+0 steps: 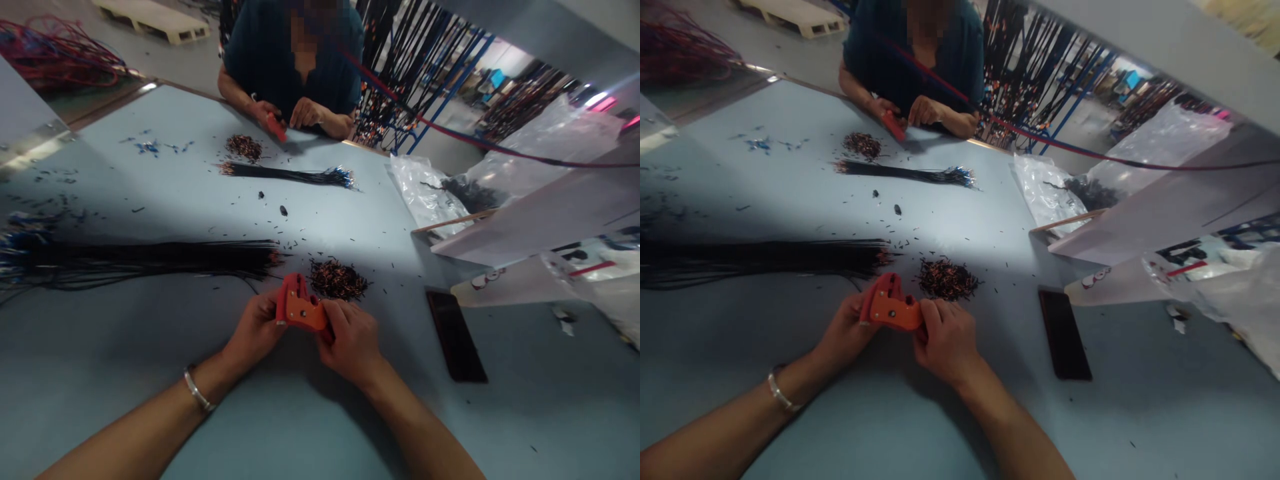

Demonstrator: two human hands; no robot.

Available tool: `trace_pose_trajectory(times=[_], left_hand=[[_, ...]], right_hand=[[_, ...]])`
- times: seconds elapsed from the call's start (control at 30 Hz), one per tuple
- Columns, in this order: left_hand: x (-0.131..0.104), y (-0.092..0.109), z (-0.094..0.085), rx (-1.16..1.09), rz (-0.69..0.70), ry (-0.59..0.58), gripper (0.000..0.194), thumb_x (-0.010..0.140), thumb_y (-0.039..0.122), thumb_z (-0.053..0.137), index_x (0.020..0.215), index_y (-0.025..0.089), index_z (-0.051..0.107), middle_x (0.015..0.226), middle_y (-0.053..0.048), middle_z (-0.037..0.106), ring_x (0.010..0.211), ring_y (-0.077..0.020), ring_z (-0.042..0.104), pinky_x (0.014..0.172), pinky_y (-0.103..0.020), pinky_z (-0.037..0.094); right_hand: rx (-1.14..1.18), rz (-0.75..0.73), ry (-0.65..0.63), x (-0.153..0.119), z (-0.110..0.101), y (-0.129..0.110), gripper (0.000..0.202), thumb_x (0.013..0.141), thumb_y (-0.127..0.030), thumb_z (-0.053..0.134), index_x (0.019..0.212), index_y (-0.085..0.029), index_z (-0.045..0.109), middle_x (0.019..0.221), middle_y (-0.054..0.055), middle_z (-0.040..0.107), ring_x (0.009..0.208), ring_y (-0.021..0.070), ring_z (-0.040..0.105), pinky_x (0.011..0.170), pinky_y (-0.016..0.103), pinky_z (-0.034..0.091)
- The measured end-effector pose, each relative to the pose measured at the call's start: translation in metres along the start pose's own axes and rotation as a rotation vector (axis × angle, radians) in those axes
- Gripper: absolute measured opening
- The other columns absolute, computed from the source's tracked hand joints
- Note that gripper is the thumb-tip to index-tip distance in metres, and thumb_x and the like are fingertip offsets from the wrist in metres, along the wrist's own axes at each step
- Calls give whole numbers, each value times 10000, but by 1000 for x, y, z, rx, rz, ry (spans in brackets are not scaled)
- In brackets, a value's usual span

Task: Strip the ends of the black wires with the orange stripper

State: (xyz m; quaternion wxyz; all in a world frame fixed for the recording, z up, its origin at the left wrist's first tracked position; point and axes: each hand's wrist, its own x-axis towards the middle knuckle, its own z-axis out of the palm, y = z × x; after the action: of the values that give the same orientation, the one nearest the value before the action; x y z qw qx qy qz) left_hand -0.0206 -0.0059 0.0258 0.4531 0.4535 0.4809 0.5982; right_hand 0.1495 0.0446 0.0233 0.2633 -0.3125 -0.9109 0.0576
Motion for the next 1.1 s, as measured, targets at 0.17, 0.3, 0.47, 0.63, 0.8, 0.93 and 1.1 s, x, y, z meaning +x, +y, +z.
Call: trace_pose_trajectory(times=[0.17,0.3,0.47,0.63,0.8,0.93,1.1], left_hand=[[1,-4,0,-39,-9,1,207,715,369,768,739,168,724,718,-20,733,654,-169,658,656,-264,543],[1,-6,-1,-52,-19,-16,162,727,333,764,769,179,736,776,-26,746,708,-176,676,699,-268,549],[-1,-13,-3,-36,-8,-24,202,765,365,725,805,167,726,791,-44,747,726,-183,680,704,-279,547],[-2,-11,-1,97,39,42,212,848,352,609,886,161,693,799,-40,716,732,-164,645,680,-257,520],[0,-6,0,404,24,175,187,865,291,540,935,163,658,720,-3,651,620,-120,565,561,-209,448],[2,-9,-3,469,23,258,153,858,290,544,854,176,646,625,33,596,554,-103,537,514,-192,422],[1,-13,-5,571,106,318,132,860,258,561,858,200,679,750,10,682,695,-127,617,650,-220,473]], right_hand=[[-8,-6,9,0,1,2,146,707,-149,491,829,-174,569,668,32,647,560,167,571,536,271,381],[17,-22,11,1,0,3,129,705,-142,477,802,-175,555,649,30,640,541,159,568,522,263,367],[62,-19,-4,0,1,4,104,723,-131,466,774,-178,544,606,18,611,513,146,544,506,255,343],[179,63,-31,2,-4,4,93,761,-178,503,828,-162,566,638,24,607,524,146,523,510,257,342],[684,371,-173,8,-20,-1,138,823,-312,576,840,-176,566,641,-10,550,521,114,462,518,242,367],[1377,619,-338,6,-18,-2,266,780,-385,653,911,-163,586,766,33,613,648,154,573,570,267,474],[1673,765,-395,-4,-9,1,284,738,-322,705,942,-139,629,801,60,675,670,186,648,592,305,526]])
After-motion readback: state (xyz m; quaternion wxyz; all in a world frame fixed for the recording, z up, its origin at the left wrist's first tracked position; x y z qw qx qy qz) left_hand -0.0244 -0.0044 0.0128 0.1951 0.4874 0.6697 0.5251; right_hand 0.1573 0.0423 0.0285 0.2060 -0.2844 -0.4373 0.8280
